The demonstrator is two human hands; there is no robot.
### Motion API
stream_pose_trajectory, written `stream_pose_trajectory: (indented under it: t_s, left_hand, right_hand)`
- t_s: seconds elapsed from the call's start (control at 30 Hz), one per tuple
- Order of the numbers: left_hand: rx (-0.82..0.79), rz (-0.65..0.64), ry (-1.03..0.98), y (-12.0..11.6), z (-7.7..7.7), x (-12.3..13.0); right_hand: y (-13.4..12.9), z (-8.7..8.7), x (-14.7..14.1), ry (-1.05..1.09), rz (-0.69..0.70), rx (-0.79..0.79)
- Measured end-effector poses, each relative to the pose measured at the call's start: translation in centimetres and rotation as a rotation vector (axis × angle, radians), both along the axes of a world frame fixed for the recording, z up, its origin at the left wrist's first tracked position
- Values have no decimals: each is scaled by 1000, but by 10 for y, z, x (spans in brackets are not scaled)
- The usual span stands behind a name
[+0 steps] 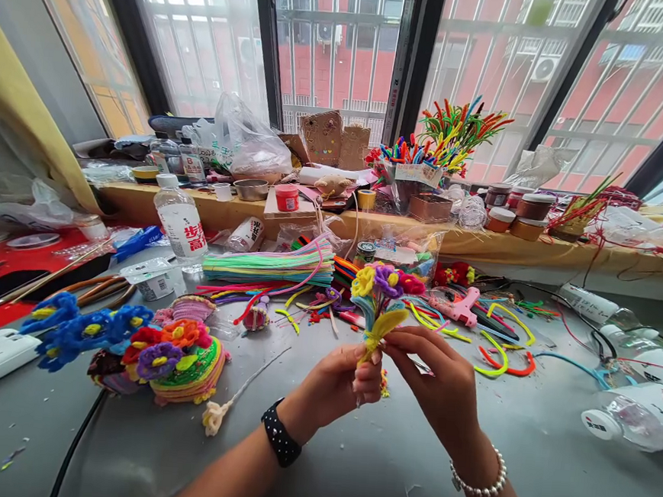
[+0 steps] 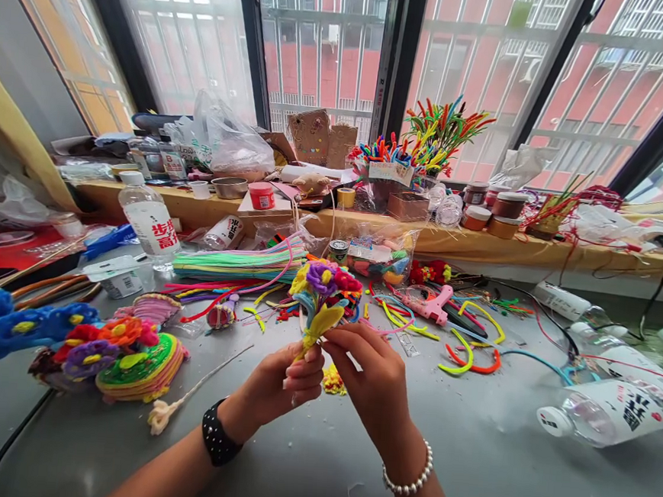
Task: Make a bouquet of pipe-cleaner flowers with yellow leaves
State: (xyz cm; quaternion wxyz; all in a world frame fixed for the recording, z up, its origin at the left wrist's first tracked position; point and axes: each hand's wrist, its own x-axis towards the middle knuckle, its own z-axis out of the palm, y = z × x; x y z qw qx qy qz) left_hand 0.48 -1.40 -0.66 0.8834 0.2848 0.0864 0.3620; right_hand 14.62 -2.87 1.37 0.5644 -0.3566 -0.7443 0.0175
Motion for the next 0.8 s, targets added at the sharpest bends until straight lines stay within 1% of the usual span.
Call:
stream_pose_trajectory:
  t_s: [0.1,0.3,0.43,0.6,0.7,0.8]
  left_hand:
    - [-28,29,5,1,-2,0]
    - [-27,52,47,4,-6,0]
    - [-30,91,60,4,-5,0]
    - [-22,111,105,4,-2,1]
    - [-6,169,138,5,-3,1]
    - [32,245,213,7,-4,2]
  right_hand:
    - [-1,-4,-2,-75,-73,95]
    - [0,-7,-4,-67,-142,98]
    - [1,-6,-6,-26,-185,38]
    - [1,-7,-8,14,-115,-94]
    - [1,-9,-9,37,-125,-137]
    - [3,-11,-10,87,-126,-172]
